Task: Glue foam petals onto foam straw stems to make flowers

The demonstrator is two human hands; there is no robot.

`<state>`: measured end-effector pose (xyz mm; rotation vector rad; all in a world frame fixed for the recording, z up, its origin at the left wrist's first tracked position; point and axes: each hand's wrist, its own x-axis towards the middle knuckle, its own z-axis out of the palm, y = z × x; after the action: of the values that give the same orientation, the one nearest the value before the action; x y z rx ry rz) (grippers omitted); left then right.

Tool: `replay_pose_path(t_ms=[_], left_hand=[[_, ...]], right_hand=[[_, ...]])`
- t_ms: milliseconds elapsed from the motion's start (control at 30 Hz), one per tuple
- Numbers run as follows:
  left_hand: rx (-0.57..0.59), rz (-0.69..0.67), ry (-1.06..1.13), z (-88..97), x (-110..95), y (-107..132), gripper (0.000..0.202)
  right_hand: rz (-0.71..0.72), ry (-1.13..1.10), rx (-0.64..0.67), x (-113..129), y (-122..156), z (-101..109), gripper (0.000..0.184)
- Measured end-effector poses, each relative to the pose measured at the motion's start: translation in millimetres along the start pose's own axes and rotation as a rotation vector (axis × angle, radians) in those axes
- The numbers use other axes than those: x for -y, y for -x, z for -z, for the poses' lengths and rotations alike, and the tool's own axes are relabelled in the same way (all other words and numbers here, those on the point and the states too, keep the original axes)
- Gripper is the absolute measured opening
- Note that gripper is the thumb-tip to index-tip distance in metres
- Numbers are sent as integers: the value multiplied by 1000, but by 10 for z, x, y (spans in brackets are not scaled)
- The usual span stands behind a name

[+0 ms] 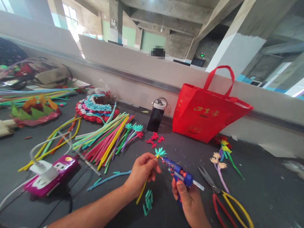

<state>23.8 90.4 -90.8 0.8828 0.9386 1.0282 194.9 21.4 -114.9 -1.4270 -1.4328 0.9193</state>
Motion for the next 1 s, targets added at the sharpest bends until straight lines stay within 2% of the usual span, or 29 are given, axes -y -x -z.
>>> replay_pose_path(t_ms=[367, 633, 1000], left_hand=[[-16, -6, -2, 7, 16, -15, 20], [-42, -3, -17, 4, 2, -17, 19], [-43, 10, 8, 8, -4, -26, 21]], right_hand=[[-4, 31, -22, 70, 7, -12, 57], [-18, -16, -8, 4, 22, -9, 53], [-31, -46, -58, 24, 47, -21, 54]])
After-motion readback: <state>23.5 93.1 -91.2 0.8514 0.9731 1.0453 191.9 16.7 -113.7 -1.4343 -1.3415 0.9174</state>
